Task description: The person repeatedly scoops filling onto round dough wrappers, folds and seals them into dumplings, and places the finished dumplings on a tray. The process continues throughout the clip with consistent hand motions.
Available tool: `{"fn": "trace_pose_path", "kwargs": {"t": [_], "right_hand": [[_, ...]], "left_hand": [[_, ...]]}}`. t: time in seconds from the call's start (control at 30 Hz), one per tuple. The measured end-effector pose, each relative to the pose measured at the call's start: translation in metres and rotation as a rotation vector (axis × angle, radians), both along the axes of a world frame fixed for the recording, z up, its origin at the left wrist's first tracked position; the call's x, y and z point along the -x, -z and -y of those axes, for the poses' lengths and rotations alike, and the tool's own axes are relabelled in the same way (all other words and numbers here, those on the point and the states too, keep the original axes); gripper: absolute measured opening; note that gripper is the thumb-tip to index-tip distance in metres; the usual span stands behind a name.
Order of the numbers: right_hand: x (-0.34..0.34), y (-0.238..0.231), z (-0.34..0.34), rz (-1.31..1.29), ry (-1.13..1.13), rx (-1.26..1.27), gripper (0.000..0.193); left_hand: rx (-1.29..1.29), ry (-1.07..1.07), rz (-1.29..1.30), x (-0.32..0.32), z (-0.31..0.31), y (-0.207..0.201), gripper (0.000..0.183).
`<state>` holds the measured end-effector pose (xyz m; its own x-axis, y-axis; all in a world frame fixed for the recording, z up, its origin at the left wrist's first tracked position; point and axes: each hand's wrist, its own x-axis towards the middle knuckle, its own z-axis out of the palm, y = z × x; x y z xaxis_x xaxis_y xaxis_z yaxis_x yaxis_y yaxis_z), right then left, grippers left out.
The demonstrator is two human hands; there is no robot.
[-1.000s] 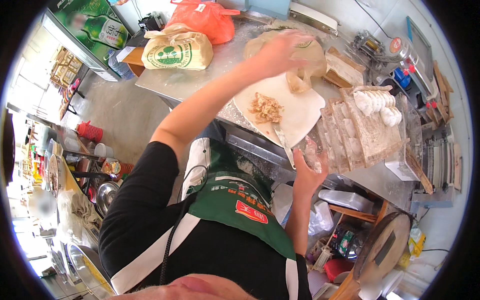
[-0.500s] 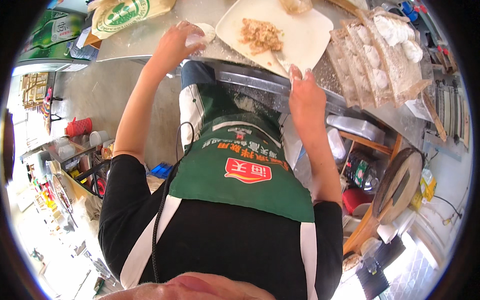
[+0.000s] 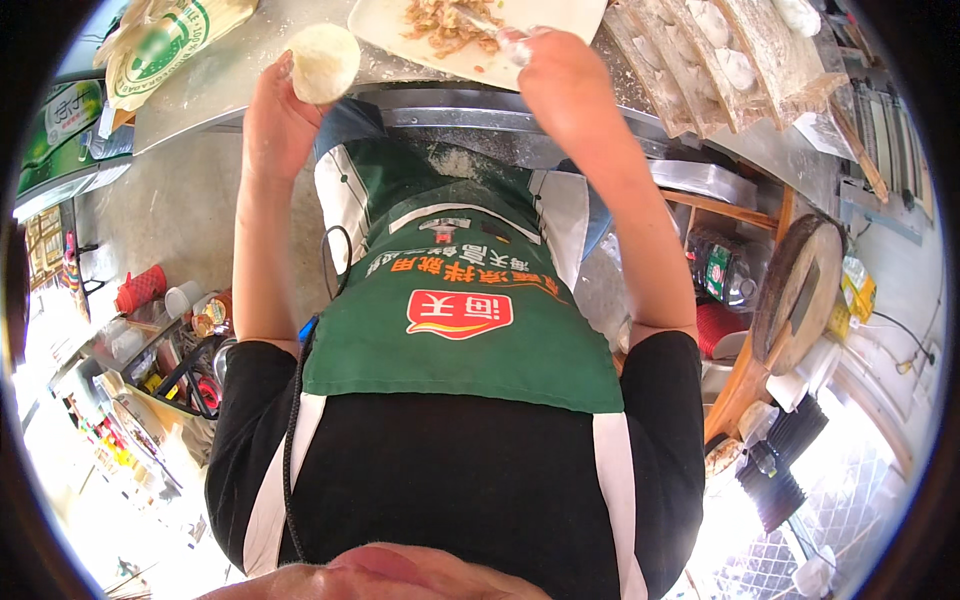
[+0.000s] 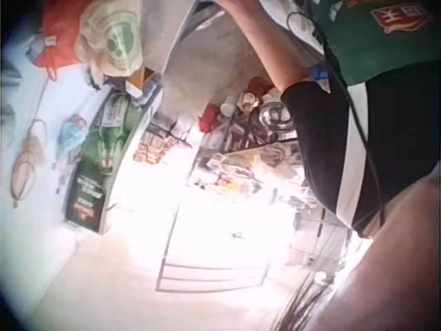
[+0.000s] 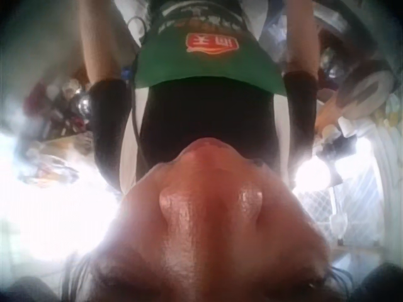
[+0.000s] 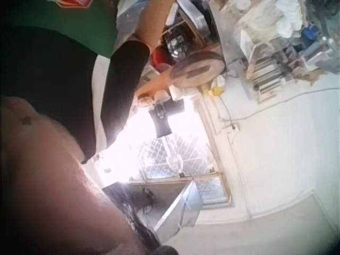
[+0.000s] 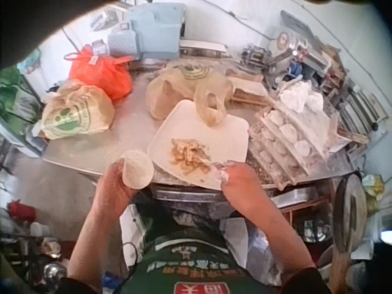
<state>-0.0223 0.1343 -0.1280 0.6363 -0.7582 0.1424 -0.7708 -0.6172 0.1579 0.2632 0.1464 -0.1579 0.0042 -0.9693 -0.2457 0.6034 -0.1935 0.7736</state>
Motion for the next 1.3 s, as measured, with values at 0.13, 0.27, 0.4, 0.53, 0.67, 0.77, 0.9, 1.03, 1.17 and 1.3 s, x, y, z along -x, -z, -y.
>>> {"fn": "trace_pose_path", "kwargs": {"t": [0.13,0.27,0.4,0.53,0.67,0.77,0.9,1.03,1.17,1.3], "right_hand": [[-0.011,0.010,-0.007,0.189,0.195,-0.228,0.011],[0.003,0.006,0.004,0.204,0.094,-0.158,0.020],[0.012,0.023,0.023,0.188,0.137,-0.247,0.022],[-0.020,0.001,0.014,0.624,0.541,-0.545,0.025],[-0.022,-0.008,0.012,0.720,0.585,-0.937,0.033],[-0.019,0.010,-0.002,1.117,0.530,-1.060,0.031],[-0.047,-0.001,-0.027,0.970,0.385,-0.771,0.030],[-0.058,0.054,-0.055,0.538,0.022,-0.052,0.032],[-0.066,0.036,-0.075,0.347,0.197,-0.298,0.042],[-0.039,0.003,-0.060,0.555,0.101,-0.471,0.038]], "left_hand": [[-0.093,-0.006,-0.043,0.019,-0.022,0.019,0.034],[-0.195,-0.076,-0.134,0.034,-0.031,0.023,0.034],[-0.247,-0.076,-0.227,0.050,-0.029,0.016,0.036],[-0.250,-0.079,-0.300,0.065,-0.025,0.013,0.036],[-0.183,-0.088,-0.352,0.071,-0.023,0.023,0.036],[-0.168,-0.078,-0.403,0.073,-0.024,0.022,0.037],[-0.191,-0.129,-0.389,0.077,-0.028,0.018,0.040],[-0.121,-0.114,-0.491,0.079,-0.030,0.012,0.040],[-0.130,-0.144,-0.455,0.078,-0.029,0.014,0.039],[-0.136,-0.162,-0.436,0.071,-0.028,0.018,0.039]]}}
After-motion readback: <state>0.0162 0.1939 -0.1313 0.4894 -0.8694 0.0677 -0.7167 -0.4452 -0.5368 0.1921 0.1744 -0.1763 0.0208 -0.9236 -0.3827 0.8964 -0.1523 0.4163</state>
